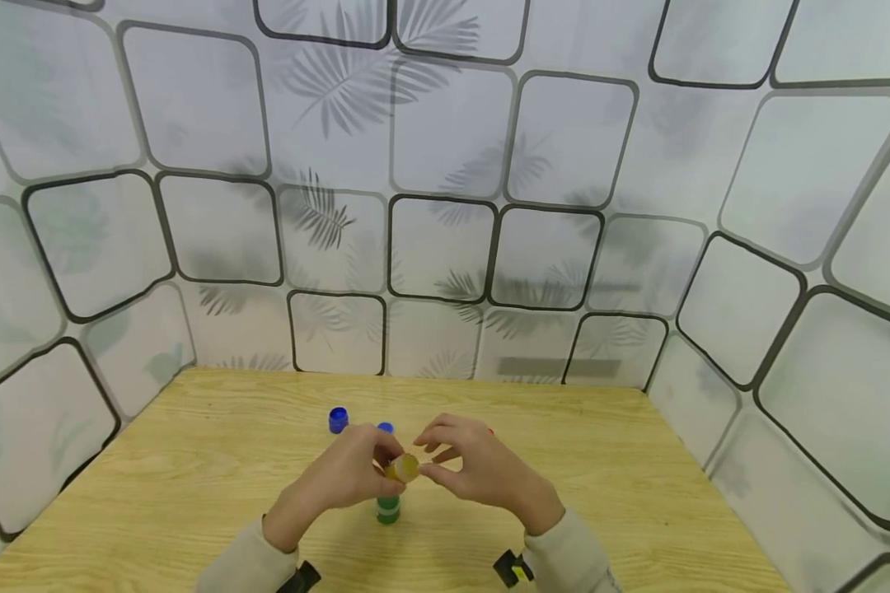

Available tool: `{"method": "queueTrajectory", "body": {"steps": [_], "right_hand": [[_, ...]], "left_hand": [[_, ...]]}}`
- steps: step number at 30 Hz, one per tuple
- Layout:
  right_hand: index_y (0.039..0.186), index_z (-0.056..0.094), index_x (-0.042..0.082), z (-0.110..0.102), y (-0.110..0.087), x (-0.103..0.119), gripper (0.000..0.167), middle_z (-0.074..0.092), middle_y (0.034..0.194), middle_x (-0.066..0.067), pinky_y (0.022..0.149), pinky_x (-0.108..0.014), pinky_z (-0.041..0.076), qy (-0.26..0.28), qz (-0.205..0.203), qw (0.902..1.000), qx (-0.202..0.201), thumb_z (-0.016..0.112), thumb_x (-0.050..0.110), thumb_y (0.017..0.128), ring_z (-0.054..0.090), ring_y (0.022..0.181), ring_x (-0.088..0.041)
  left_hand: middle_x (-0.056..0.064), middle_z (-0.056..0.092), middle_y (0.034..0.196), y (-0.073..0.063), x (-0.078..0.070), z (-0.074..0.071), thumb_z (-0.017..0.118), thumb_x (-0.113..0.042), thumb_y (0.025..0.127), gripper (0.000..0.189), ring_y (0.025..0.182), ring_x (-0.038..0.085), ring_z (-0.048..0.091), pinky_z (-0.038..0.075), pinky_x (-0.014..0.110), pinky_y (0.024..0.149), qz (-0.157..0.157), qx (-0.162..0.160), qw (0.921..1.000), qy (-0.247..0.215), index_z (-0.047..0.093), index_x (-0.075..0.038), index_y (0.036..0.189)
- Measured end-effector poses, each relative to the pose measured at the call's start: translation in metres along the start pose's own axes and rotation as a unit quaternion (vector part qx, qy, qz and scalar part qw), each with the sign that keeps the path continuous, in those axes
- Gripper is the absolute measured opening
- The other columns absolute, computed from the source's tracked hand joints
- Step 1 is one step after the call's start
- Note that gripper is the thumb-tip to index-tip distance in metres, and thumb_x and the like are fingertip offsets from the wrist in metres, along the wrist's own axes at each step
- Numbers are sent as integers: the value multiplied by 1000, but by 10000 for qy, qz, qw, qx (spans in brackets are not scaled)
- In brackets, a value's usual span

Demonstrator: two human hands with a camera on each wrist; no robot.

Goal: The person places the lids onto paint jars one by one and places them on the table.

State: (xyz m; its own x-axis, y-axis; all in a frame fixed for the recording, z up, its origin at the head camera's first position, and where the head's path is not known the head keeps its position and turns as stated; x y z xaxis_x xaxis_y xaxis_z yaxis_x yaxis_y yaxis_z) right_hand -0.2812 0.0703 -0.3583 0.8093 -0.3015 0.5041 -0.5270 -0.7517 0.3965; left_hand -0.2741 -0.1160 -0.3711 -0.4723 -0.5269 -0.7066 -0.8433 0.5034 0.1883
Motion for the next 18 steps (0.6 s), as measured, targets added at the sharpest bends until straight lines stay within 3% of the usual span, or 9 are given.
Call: {"method": "queueTrajectory", "body": {"steps": [5, 11, 18], "right_hand": [[117, 69, 4, -5, 2, -2, 20, 68, 113, -10, 83, -16, 59, -27, -18, 10000, -82, 70, 9, 98, 72, 99, -22], [118, 70, 4, -5, 2, -5, 20, 69, 111, -9, 83, -16, 58, -95, 48, 9999, 7, 69, 9, 99, 71, 95, -16], [120, 70, 3, -5, 1, -10, 22, 70, 110, -10, 82, -18, 59, -86, 15, 9999, -56, 68, 9, 99, 73, 97, -19]], "left_hand": [[6, 77, 89, -1, 14, -8, 85, -2, 79, 20, 78, 11, 71, 59, 23, 69, -83, -264, 9996, 100, 76, 1, 97], [8, 76, 90, -5, 33, -15, 86, -3, 79, 21, 77, 13, 70, 58, 24, 66, -484, -527, 9973, 175, 77, 1, 98], [3, 75, 85, 6, 48, -11, 87, -4, 77, 20, 75, 11, 64, 55, 25, 66, -629, -621, 9950, 463, 78, -1, 94]]}}
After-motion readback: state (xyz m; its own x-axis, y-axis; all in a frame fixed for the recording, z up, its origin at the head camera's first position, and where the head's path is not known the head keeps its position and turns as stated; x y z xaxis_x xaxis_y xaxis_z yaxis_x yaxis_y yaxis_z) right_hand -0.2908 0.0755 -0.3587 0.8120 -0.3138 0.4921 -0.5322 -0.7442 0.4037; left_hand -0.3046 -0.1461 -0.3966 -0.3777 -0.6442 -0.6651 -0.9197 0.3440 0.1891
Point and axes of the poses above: each hand's wrist, its own y-axis towards the middle knuckle, its own z-axis out of the palm, x = y × z, the point moved 4 cm from there along y, towards the middle knuckle
